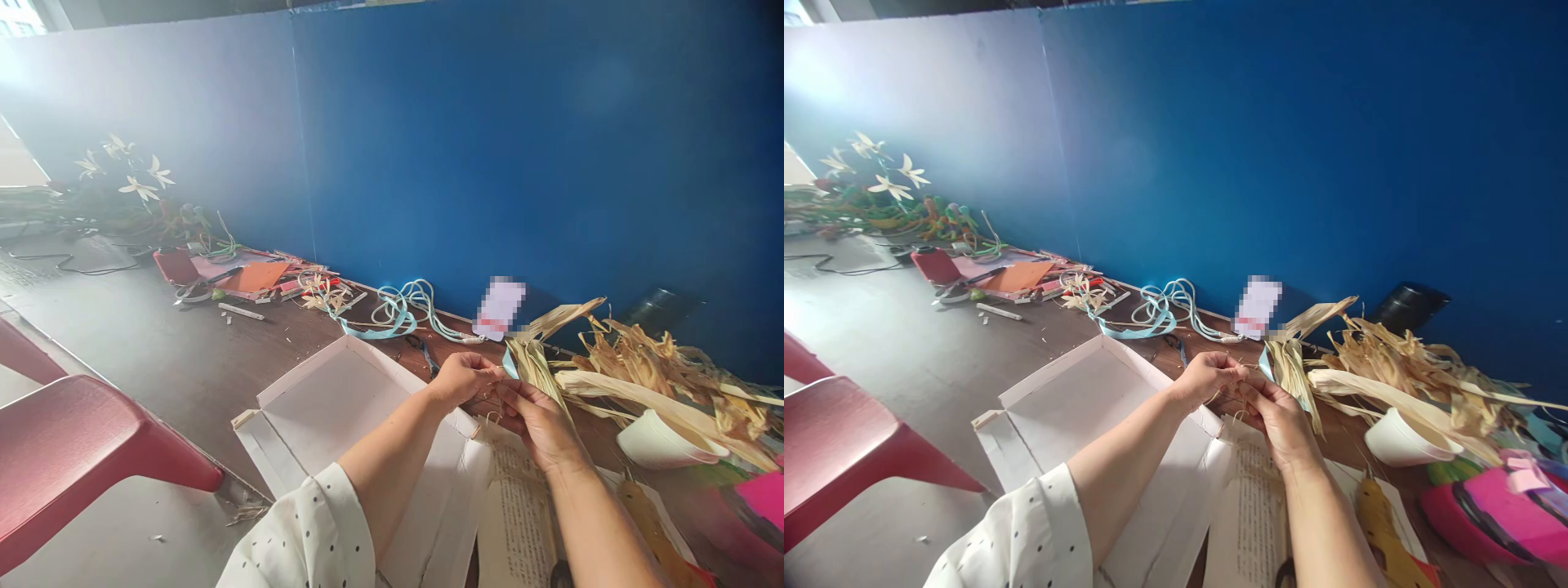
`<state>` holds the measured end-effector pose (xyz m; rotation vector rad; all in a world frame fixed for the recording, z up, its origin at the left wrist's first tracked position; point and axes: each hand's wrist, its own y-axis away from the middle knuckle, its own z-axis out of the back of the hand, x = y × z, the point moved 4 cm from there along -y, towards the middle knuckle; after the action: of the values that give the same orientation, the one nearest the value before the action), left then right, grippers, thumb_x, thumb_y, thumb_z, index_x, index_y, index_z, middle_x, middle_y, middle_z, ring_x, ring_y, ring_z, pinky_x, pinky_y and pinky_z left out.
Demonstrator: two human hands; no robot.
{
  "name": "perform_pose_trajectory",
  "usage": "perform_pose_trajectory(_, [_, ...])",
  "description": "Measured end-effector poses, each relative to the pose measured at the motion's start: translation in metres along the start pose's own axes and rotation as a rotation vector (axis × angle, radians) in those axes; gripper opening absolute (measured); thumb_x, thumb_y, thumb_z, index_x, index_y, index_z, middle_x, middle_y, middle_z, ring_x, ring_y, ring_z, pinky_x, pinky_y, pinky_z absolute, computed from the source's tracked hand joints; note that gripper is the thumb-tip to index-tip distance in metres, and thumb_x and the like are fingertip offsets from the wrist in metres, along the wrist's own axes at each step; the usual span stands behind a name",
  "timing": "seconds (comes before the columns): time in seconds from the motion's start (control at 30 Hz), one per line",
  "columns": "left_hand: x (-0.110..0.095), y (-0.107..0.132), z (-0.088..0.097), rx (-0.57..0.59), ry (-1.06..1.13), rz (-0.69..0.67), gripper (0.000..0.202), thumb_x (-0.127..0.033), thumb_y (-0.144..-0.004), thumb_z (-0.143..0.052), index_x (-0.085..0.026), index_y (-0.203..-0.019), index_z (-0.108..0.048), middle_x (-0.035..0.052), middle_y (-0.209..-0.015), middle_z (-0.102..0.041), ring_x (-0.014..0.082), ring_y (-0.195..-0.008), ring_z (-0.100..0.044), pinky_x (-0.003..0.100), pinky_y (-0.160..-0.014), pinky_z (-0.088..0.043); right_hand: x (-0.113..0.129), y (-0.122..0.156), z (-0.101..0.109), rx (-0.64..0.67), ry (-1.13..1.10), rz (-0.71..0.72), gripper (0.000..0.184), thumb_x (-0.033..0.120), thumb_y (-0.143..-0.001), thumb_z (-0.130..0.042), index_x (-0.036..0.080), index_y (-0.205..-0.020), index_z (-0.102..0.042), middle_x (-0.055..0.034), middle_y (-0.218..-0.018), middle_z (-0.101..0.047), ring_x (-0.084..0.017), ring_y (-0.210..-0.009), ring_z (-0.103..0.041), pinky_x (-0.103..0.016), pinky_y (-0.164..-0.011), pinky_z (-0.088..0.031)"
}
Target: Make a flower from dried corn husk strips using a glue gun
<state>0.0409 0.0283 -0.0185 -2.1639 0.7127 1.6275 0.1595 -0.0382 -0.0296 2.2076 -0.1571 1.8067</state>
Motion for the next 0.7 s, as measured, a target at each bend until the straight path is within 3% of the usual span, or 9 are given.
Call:
perform_pose_trajectory(0.13, [-0.0038, 0.0022, -0.0021, -0.024, -0.016, -0.028, 0.027, -0.037, -0.066, -0.071, -0.014, -0.069, -0.057, -0.0028, -0.055, -0.054, 0.0068, -0.049, -0.044, 0.021, -0.052, -0.032, 0.0022, 0.001, -0.0011, -0.032, 0.031, 0.013, 0.025, 0.036, -0.056, -0.084, 0.024, -0.076, -0.072, 0.0037, -0.055, -0.045, -0.01, -0.049, -0.036, -0.026, -0.044, -0.037])
perform_pose_trajectory(0.33, [-0.0087, 0.0052, -0.0033, -0.085, -0.074, -0.062, 0.018, -0.029, -0.069, -0.066, -0.015, -0.068, -0.056, -0.0032, -0.055, -0.052, 0.0077, -0.051, -0.046, 0.022, -0.054, -0.036, 0.0022, 0.0005, -0.0023, -0.036, 0.059, 0.041, 0.025, 0.037, -0.055, -0.083, 0.025, -0.075, -0.073, 0.0037, -0.053, -0.045, -0.011, -0.048, -0.035, -0.025, -0.042, -0.034])
perform_pose_trajectory(0.57, [-0.0064, 0.0007, -0.001, -0.071, -0.038, -0.105, 0.022, -0.033, -0.069, -0.066, -0.014, -0.067, -0.055, -0.0012, -0.057, -0.055, 0.0091, -0.053, -0.049, 0.023, -0.058, -0.04, 0.0014, 0.0028, -0.0042, 0.013, -0.002, 0.067, 0.021, 0.046, -0.07, -0.073, 0.027, -0.08, -0.074, 0.0021, -0.059, -0.05, -0.012, -0.054, -0.04, -0.026, -0.043, -0.03])
perform_pose_trajectory(0.7, [-0.0028, -0.0016, 0.0007, -0.083, -0.035, -0.119, 0.025, -0.036, -0.068, -0.069, -0.014, -0.068, -0.056, -0.0013, -0.059, -0.056, 0.009, -0.055, -0.049, 0.023, -0.059, -0.039, 0.0011, 0.0028, -0.0069, 0.031, -0.019, 0.053, 0.021, 0.04, -0.065, -0.078, 0.027, -0.08, -0.074, 0.0029, -0.056, -0.048, -0.012, -0.052, -0.038, -0.026, -0.044, -0.03])
